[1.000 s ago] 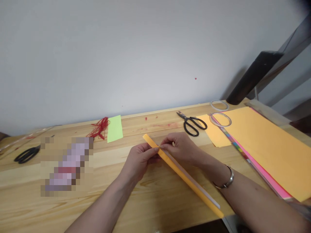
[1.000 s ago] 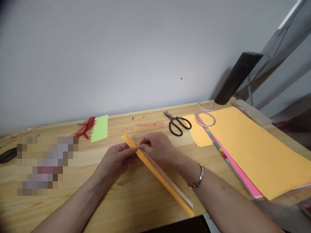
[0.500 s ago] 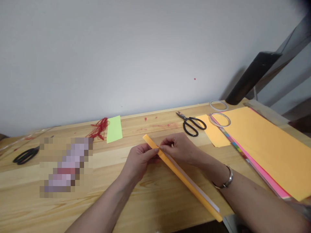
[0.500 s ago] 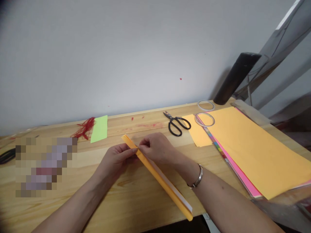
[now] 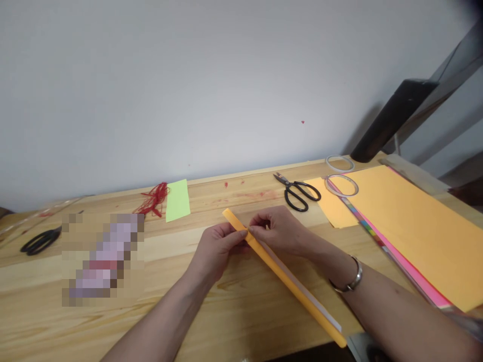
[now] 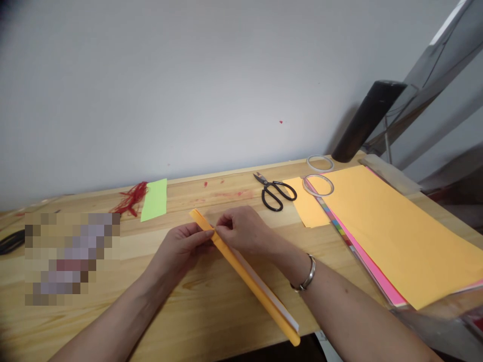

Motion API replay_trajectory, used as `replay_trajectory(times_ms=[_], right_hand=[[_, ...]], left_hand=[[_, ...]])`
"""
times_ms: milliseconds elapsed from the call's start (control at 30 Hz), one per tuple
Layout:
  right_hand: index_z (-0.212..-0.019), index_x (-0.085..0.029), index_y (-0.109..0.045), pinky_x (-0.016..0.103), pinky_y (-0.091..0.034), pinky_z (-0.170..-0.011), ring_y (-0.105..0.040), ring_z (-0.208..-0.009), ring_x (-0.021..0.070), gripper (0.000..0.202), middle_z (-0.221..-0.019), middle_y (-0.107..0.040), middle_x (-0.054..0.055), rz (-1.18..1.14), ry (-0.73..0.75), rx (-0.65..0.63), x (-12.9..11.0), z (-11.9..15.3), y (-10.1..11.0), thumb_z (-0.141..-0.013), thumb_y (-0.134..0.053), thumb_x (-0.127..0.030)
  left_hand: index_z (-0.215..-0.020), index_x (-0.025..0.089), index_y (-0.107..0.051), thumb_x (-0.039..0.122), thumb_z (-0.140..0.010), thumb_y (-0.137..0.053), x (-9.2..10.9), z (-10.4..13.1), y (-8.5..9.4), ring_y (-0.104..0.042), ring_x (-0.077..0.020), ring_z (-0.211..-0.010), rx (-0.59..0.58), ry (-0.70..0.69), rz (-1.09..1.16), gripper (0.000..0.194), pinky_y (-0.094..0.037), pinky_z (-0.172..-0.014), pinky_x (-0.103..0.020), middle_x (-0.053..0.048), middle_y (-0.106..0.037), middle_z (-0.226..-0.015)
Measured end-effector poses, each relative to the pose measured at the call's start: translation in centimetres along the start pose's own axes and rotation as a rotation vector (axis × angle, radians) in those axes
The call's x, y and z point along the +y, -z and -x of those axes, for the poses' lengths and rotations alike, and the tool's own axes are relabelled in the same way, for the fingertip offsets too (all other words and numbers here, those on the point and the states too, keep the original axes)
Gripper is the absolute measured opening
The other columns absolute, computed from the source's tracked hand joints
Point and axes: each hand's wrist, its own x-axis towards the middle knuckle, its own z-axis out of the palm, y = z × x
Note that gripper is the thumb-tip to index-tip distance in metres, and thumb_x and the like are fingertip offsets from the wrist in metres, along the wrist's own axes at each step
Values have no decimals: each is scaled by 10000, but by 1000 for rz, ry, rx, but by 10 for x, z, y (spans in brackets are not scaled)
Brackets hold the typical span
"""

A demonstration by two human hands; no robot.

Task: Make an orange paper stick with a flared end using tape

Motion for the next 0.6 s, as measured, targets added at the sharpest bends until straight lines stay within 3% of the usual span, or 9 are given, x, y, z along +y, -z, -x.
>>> replay_trajectory(times_ms=[600], right_hand=[[-645, -156, -658, 155, -330, -460, -453, -518, 52, 148, -558, -586, -34, -28, -21, 17, 0, -1, 0, -695, -519, -155]], left_hand=[[-714, 103, -708, 238, -613, -760, 1, 0, 0, -633, -128, -613, -14, 29, 57, 177, -499, -580, -217, -61, -706, -681]])
